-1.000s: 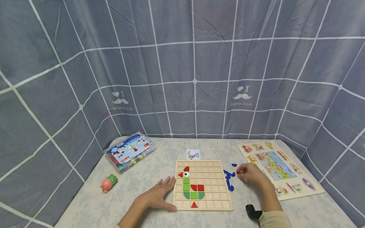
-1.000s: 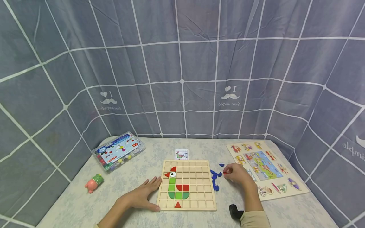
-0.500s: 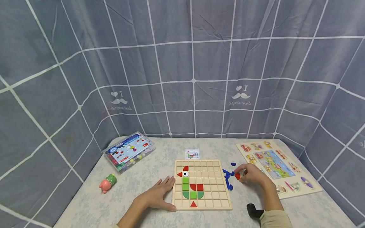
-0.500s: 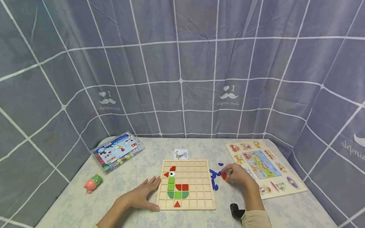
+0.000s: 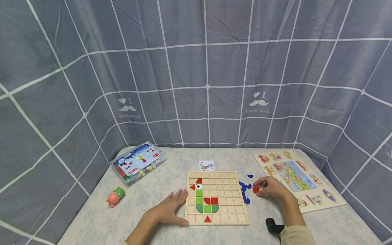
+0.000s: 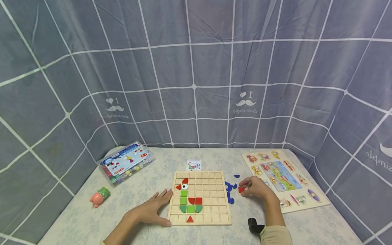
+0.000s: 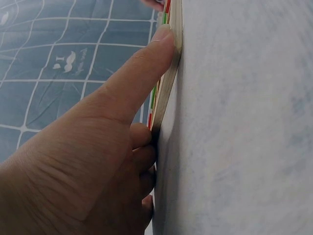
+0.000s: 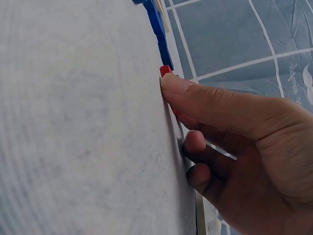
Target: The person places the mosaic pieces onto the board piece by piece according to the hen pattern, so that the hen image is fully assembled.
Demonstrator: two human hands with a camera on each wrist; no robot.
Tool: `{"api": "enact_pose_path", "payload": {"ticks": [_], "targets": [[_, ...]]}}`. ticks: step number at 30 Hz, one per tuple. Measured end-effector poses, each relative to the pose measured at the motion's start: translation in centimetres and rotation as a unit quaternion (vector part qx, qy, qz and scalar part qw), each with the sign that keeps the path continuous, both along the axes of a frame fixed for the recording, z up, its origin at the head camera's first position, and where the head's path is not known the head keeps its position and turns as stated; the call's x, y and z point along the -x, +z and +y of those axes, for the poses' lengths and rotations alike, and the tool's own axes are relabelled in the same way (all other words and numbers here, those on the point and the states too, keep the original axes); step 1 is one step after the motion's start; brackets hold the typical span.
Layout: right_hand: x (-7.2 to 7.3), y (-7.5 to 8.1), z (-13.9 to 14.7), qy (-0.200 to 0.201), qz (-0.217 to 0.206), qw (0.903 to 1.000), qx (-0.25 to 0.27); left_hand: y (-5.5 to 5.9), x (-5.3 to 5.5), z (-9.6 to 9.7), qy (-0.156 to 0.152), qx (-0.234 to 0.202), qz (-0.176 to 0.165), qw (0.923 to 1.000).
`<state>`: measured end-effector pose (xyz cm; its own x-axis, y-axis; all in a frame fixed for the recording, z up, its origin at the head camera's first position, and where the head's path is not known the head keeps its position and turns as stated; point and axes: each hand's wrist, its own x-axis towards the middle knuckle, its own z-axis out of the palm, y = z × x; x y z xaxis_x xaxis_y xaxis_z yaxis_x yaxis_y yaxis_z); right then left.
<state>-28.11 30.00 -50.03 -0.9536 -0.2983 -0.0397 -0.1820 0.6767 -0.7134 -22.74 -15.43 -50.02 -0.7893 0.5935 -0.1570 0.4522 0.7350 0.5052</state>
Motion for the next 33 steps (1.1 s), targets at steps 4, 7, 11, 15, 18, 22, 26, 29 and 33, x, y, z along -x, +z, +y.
{"api": "enact_pose_path", "payload": {"ticks": [4,7,11,15,18,22,26,29,33], "targets": [[0.0,-0.1,-0.1,0.0,-0.005,1.0,0.001,0.0,0.0,-0.1,0.0,-0.003,-0.002,1.0],[-0.1,0.0,-0.1,0.002,-0.004,1.0,0.0,0.0,0.0,-0.1,0.0,-0.006,-0.002,1.0],[-0.2,0.2,-0.2,0.002,-0.004,1.0,-0.002,0.1,-0.1,-0.1,0.002,-0.007,-0.003,1.0],[-0.3,0.4,-0.4,0.002,-0.005,1.0,-0.003,0.1,-0.1,0.0,0.002,-0.006,-0.004,1.0],[-0.3,0.4,-0.5,0.003,-0.003,1.0,-0.007,0.0,-0.1,0.0,0.002,-0.005,-0.003,1.0],[-0.3,0.6,-0.8,0.008,-0.001,0.9999,-0.011,-0.1,-0.1,0.0,0.001,-0.004,-0.003,1.0],[-0.2,1.2,-1.4,0.021,0.005,0.9997,-0.009,-0.1,0.0,0.0,0.001,-0.005,-0.004,1.0],[-0.3,1.6,-2.0,0.029,0.007,0.9995,-0.009,-0.1,0.0,0.0,0.002,-0.005,-0.004,1.0],[-0.3,2.1,-3.1,0.042,0.013,0.999,-0.012,-0.1,-0.1,0.0,0.003,-0.005,-0.003,1.0]]}}
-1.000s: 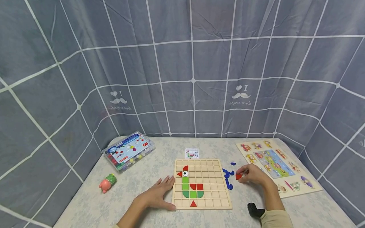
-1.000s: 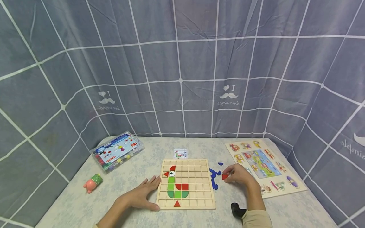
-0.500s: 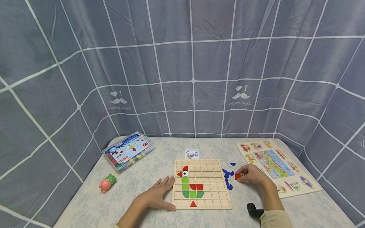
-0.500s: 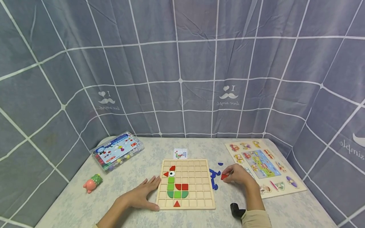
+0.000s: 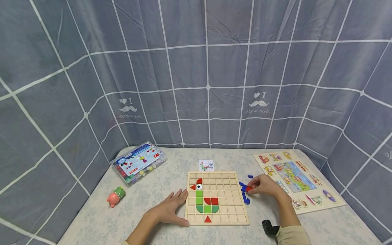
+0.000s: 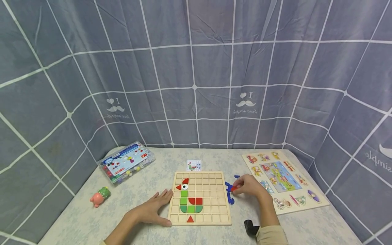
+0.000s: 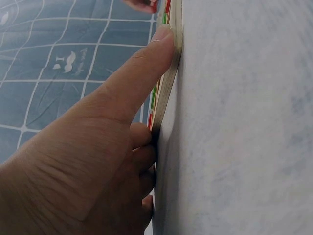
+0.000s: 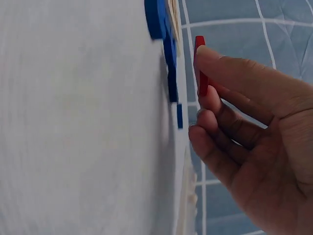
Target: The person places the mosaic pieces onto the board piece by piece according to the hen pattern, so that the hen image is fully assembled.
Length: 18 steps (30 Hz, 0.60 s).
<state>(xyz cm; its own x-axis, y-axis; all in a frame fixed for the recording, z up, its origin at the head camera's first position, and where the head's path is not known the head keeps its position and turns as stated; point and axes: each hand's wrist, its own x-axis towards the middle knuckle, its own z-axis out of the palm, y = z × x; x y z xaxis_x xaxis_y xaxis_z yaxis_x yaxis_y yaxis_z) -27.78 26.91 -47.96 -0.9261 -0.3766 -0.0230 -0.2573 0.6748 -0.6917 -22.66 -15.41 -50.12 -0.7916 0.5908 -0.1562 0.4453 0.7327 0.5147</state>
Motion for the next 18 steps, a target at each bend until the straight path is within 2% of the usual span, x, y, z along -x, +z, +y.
{"api": "enact_pose_path", "payload": {"ticks": [5,10,18], "targets": [[-0.1,0.3,-1.5,0.022,0.019,0.9996,-0.007,0.1,-0.1,0.0,0.001,0.001,-0.001,1.0],[-0.4,0.6,-3.3,0.04,0.021,0.999,-0.005,0.0,0.0,0.0,0.001,0.002,0.002,1.0],[-0.8,0.4,-6.0,0.06,-0.005,0.9982,-0.003,-0.1,0.0,-0.1,0.0,0.003,0.006,1.0]]}}
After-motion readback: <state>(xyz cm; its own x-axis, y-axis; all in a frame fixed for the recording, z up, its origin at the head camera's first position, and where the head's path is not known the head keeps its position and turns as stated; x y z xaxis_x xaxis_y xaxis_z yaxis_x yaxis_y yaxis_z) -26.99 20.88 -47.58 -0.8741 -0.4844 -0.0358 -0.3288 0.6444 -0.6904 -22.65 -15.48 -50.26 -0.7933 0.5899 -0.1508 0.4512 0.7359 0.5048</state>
